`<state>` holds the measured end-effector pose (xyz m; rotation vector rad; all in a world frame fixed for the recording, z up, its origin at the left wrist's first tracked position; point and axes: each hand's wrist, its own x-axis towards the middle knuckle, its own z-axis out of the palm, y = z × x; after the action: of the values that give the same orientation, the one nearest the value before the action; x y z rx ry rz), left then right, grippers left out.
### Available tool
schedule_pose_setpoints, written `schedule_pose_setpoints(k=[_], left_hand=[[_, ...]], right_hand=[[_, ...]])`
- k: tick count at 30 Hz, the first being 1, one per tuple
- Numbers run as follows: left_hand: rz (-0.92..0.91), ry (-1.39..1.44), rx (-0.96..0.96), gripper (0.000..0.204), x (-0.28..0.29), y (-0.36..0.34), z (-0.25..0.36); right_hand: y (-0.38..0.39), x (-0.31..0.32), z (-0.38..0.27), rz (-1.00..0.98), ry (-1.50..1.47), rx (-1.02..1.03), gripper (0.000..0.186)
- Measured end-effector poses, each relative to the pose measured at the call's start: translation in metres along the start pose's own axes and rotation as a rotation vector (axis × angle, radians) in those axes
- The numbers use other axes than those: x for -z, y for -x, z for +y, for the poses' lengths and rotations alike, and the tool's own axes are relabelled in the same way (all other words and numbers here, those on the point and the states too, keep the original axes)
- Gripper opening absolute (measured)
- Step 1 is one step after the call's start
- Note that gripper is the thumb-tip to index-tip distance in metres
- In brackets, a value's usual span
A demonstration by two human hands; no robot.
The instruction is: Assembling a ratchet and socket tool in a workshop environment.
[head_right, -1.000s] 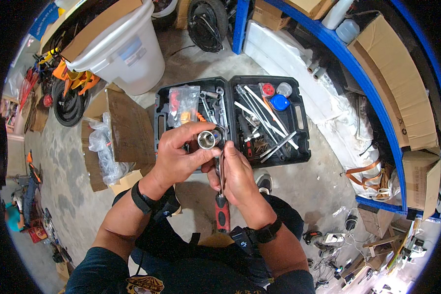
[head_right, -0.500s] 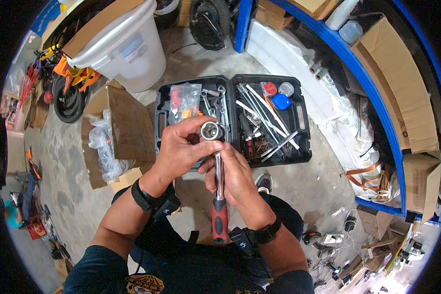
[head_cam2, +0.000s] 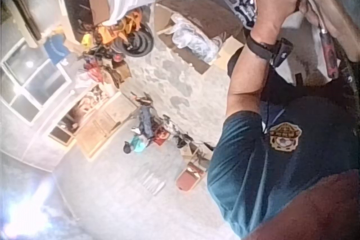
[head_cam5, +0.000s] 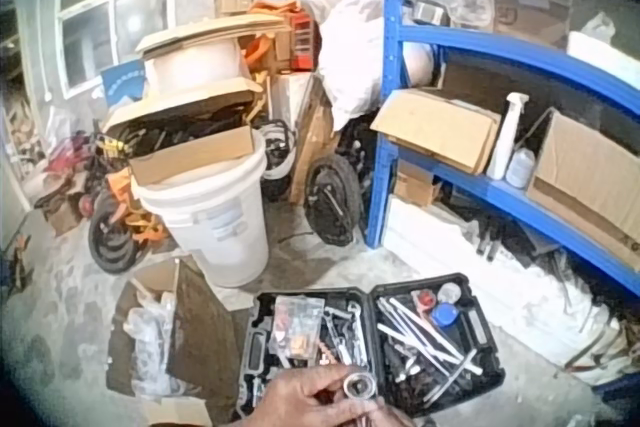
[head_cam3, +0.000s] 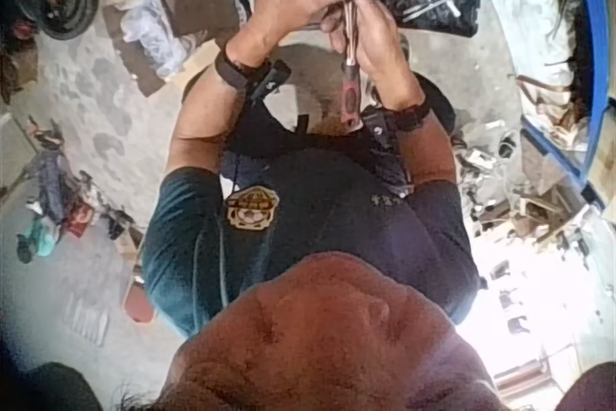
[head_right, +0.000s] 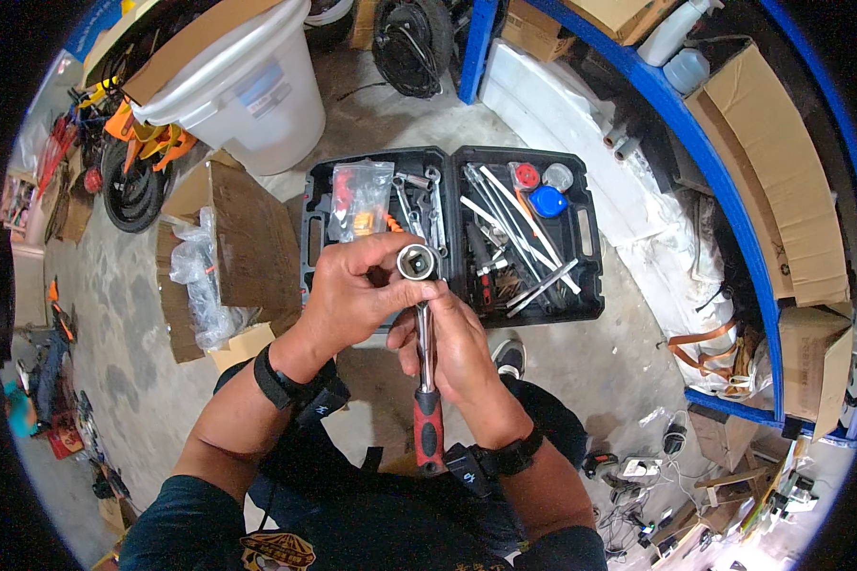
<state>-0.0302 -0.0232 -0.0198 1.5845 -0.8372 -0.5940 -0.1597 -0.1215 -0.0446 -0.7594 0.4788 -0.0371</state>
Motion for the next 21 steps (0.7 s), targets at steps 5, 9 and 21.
schedule_pose_setpoints(k=[5, 9, 21], left_hand=[[-0.005, -0.076, -0.100, 0.034, 0.0005, 0.0022, -0.0026], [0.002, -0.075, -0.183, 0.035, 0.0004, 0.0025, -0.0038], [0.042, -0.174, -0.387, 0.044, -0.0001, -0.0001, -0.0011]], right_hand=[[-0.0008, 0.0009, 0.0033, -0.048, -0.038, 0.042, 0.051], [-0.0004, 0.0021, 0.0053, -0.076, -0.042, 0.063, 0.051], [-0.0003, 0.0044, 0.0096, -0.068, -0.059, 0.073, 0.058]])
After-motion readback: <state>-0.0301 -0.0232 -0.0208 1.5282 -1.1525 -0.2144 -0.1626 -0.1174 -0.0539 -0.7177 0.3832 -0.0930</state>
